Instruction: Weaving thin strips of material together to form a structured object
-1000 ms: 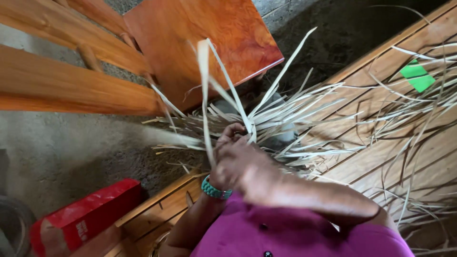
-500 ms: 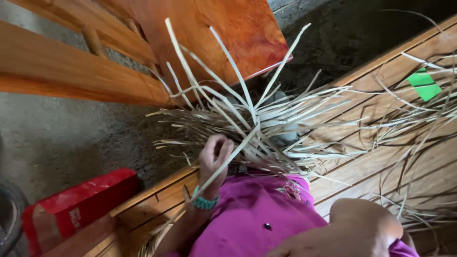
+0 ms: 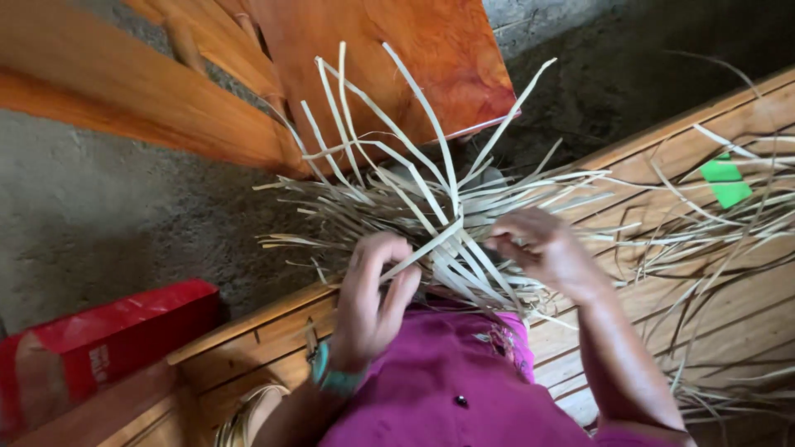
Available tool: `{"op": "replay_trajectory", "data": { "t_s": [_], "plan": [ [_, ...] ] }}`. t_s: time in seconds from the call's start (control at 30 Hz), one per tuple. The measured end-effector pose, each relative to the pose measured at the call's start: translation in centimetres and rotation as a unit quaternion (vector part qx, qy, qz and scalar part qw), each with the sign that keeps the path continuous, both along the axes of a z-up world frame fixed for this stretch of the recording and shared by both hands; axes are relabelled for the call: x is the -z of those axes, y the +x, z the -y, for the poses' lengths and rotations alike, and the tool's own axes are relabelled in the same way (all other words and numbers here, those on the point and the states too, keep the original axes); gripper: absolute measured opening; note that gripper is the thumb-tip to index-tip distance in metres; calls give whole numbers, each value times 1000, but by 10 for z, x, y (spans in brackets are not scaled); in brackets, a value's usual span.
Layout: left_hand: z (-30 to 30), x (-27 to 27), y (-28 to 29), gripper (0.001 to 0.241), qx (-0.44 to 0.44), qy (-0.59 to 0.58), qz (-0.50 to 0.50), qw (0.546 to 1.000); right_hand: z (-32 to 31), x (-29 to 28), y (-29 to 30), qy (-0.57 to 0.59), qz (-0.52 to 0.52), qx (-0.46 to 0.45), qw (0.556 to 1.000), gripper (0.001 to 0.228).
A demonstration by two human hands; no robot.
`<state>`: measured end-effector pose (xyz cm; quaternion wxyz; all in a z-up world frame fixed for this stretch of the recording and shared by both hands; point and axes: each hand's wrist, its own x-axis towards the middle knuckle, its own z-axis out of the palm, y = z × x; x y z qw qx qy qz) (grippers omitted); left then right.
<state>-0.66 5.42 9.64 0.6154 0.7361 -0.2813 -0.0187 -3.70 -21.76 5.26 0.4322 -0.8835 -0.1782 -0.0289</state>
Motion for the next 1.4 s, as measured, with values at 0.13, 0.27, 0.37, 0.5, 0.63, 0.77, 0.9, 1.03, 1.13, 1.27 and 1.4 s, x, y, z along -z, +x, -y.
{"op": "replay_trajectory", "data": {
  "t_s": [0.13,0.27,0.37,0.5,0.63,0.77,0.9,1.03,1.13,1.27,1.4],
  "plan": [
    [12,69,11,23,-43,102,-113,987,-12,40,-10,-7,-8,55,998,23],
    [19,86,12,20,-13,56,-213,975,-19,18,-4,-1,0,7,1000,39],
    [14,80,14,16,7,30,-240,970,-24,-1,4,-26,47,-47,997,39],
    [10,78,12,18,17,34,-272,962,-34,-17,17,-34,65,-87,994,46],
    [8,60,14,20,14,11,-284,959,-39,-18,26,-33,20,-118,992,56],
    [4,81,10,17,15,8,-228,973,-43,-19,27,-40,-21,-141,989,60],
    [1,73,11,12,41,29,-206,977,-41,-18,28,-28,-39,-145,988,63],
    [-1,86,7,9,61,31,-129,989,-40,-15,24,-7,-45,-128,991,43],
    [9,69,0,9,33,52,-55,997,-48,-19,21,-16,-32,-91,995,30],
    [14,63,-11,7,-40,110,33,993,-51,-12,18,-18,-7,-61,998,35],
    [11,72,-10,9,-14,98,-27,995,-54,-19,13,84,-30,-50,995,11]
  ]
}}
